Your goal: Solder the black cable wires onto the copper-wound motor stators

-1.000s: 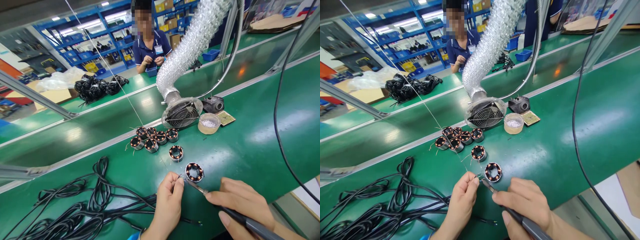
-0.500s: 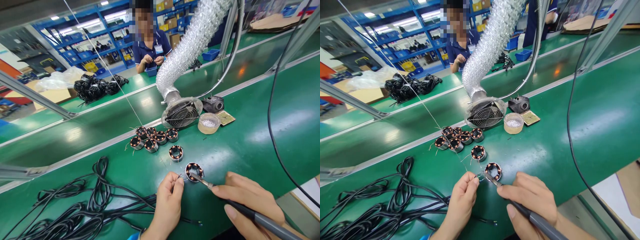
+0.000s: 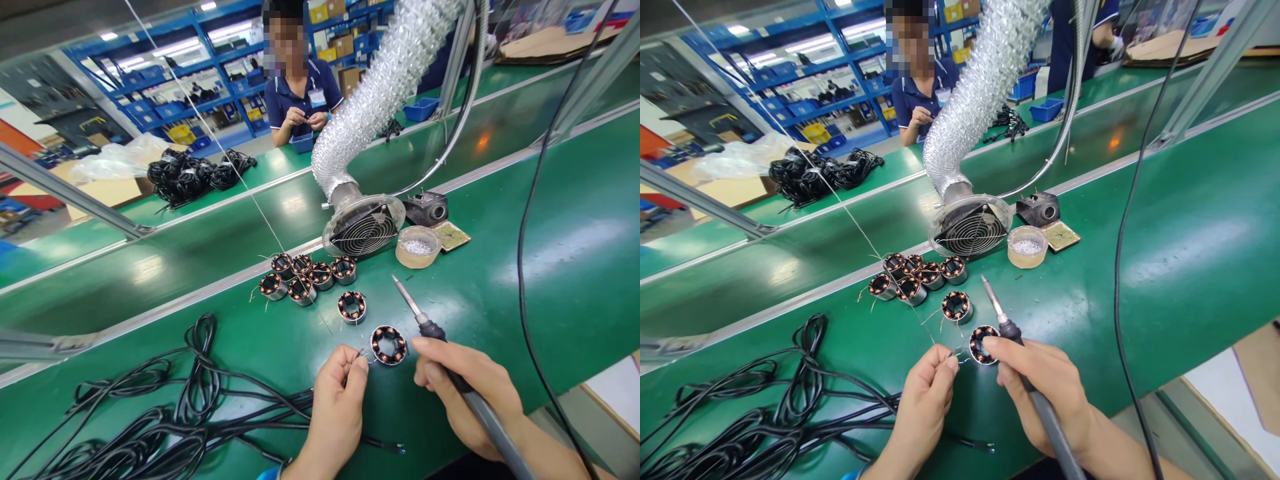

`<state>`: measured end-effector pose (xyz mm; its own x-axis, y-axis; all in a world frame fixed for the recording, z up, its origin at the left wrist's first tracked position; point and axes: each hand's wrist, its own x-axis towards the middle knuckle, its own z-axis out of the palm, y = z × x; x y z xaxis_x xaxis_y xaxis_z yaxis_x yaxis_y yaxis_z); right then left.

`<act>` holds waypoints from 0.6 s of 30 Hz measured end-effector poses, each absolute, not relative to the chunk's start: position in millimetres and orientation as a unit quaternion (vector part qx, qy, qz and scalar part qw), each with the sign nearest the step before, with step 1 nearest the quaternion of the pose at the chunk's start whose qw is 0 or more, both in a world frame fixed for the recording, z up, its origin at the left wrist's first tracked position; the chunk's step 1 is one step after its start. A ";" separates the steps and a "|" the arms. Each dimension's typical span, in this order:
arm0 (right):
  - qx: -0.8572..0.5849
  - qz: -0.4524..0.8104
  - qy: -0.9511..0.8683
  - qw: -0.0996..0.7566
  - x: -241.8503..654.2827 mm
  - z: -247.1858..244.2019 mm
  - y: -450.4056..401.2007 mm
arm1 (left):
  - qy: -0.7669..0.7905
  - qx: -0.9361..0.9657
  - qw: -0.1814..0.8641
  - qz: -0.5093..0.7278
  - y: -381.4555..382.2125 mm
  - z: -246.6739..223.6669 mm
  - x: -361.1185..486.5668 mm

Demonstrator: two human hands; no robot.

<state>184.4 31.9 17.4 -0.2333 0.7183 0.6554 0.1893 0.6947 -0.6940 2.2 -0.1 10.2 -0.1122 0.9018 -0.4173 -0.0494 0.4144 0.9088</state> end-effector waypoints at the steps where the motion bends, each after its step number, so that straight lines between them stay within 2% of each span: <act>1: -0.305 0.243 -0.747 0.538 180.8 15.2 33.9 | 0.617 0.344 0.571 0.417 -0.4 10.3 2.0; 6: -0.305 0.226 -0.788 0.484 164.1 12.3 40.8 | 0.606 0.342 0.583 0.419 -1.3 9.3 1.3; 10: -0.286 0.219 -0.805 0.472 157.6 5.7 42.2 | 0.596 0.340 0.599 0.413 -0.1 10.5 -1.1; 18: -0.241 0.198 -0.870 0.382 170.5 -1.2 46.8 | 0.575 0.340 0.656 0.351 10.4 23.9 -12.4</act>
<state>170.5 46.8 -1.2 -0.5921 0.5713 0.5683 0.2687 0.8049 -0.5291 -12.4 10.4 23.9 0.0918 0.8517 -0.5159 -0.0692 0.5223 0.8499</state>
